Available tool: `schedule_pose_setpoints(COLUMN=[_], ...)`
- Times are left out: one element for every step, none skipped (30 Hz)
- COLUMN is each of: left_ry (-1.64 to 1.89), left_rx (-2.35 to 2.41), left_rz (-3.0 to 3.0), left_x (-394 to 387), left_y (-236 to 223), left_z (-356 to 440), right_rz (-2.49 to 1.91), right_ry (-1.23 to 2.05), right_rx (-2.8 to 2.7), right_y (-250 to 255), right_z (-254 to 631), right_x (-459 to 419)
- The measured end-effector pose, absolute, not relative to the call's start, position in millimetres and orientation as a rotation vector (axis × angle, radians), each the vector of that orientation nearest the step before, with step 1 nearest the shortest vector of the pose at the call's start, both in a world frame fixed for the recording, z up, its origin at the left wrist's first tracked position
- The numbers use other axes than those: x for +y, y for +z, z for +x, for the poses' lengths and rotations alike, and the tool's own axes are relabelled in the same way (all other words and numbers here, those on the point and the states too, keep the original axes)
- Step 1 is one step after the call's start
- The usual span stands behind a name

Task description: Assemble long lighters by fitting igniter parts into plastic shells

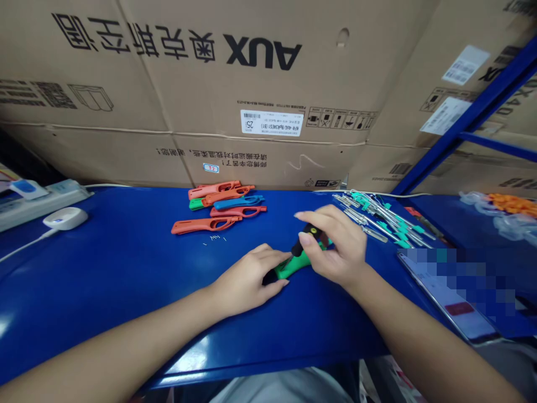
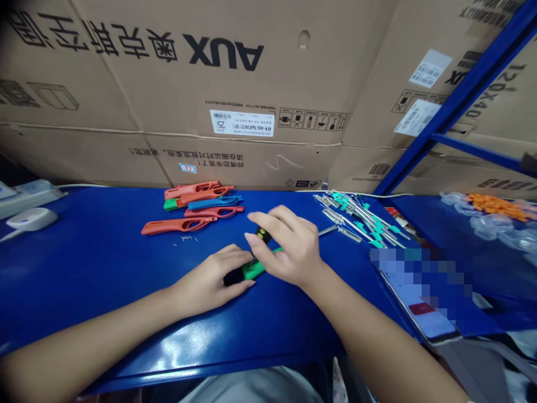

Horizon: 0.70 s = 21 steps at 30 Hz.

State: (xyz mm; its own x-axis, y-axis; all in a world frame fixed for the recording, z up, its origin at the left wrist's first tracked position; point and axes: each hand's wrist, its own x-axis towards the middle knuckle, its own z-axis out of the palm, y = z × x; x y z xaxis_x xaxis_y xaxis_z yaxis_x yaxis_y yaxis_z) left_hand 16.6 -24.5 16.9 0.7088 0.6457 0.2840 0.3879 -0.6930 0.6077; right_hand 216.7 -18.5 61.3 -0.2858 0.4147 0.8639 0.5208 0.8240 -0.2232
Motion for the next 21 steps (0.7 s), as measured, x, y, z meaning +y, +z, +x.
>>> schedule_pose_setpoints(left_ry=[0.659,0.651,0.644,0.642,0.646,0.651,0.66,0.668,0.674,0.675,0.674,0.67,0.666,0.663,0.663,0.664,0.669,0.675,0.677,0.676,0.672], left_rx=[0.788,0.786,0.785,0.784,0.785,0.785,0.781,0.778,0.775,0.773,0.771,0.771,0.772,0.77,0.767,0.763,0.759,0.757,0.757,0.761,0.766], left_rz=[2.406,2.411,2.414,2.413,2.41,2.406,2.401,2.396,2.393,2.392,2.393,2.395,2.398,2.402,2.403,2.403,2.4,2.396,2.393,2.394,2.397], left_x=[-24.5,-24.5,-24.5,-24.5,-24.4,-24.4,-24.3,-24.2,-24.1,-24.0,-23.9,-23.8,-23.8,-23.8,-23.9,-23.9,-24.0,-24.0,-24.1,-24.1,-24.1], left_y=[17.0,17.0,16.9,16.7,16.4,16.0,15.5,15.1,14.8,14.6,14.6,14.7,15.0,15.4,15.7,16.1,16.4,16.6,16.9,17.3,17.7], left_z=[16.6,16.6,16.6,16.5,16.4,16.3,16.1,16.0,15.9,15.8,15.8,15.8,15.8,15.8,15.9,15.9,15.9,15.9,15.8,15.8,15.8], right_rz=[-0.697,-0.695,-0.693,-0.701,-0.712,-0.722,-0.724,-0.72,-0.711,-0.704,-0.702,-0.705,-0.71,-0.717,-0.725,-0.728,-0.72,-0.704,-0.684,-0.669,-0.665], right_ry=[0.031,0.2,0.332,0.384,0.334,0.204,0.046,-0.086,-0.151,-0.124,-0.016,0.132,0.266,0.337,0.316,0.211,0.061,-0.077,-0.158,-0.154,-0.065], right_rx=[-1.976,-2.015,-2.024,-2.003,-1.955,-1.899,-1.851,-1.82,-1.82,-1.858,-1.912,-1.959,-1.982,-1.98,-1.961,-1.932,-1.904,-1.891,-1.902,-1.946,-2.006], right_y=[62.3,63.2,63.8,64.1,64.2,64.0,63.9,64.0,64.2,64.7,65.3,65.8,66.3,66.6,66.8,67.0,67.2,67.5,67.8,68.3,68.5], right_z=[216.3,215.4,214.4,213.4,212.8,212.7,213.1,213.7,214.3,214.6,214.7,214.3,213.8,213.4,213.3,213.6,214.4,215.4,216.4,217.0,217.0], right_x=[-19.2,-19.9,-20.5,-21.0,-21.3,-21.3,-21.2,-21.0,-20.9,-20.8,-21.0,-21.2,-21.4,-21.7,-21.8,-21.8,-21.8,-21.8,-21.9,-22.1,-22.6])
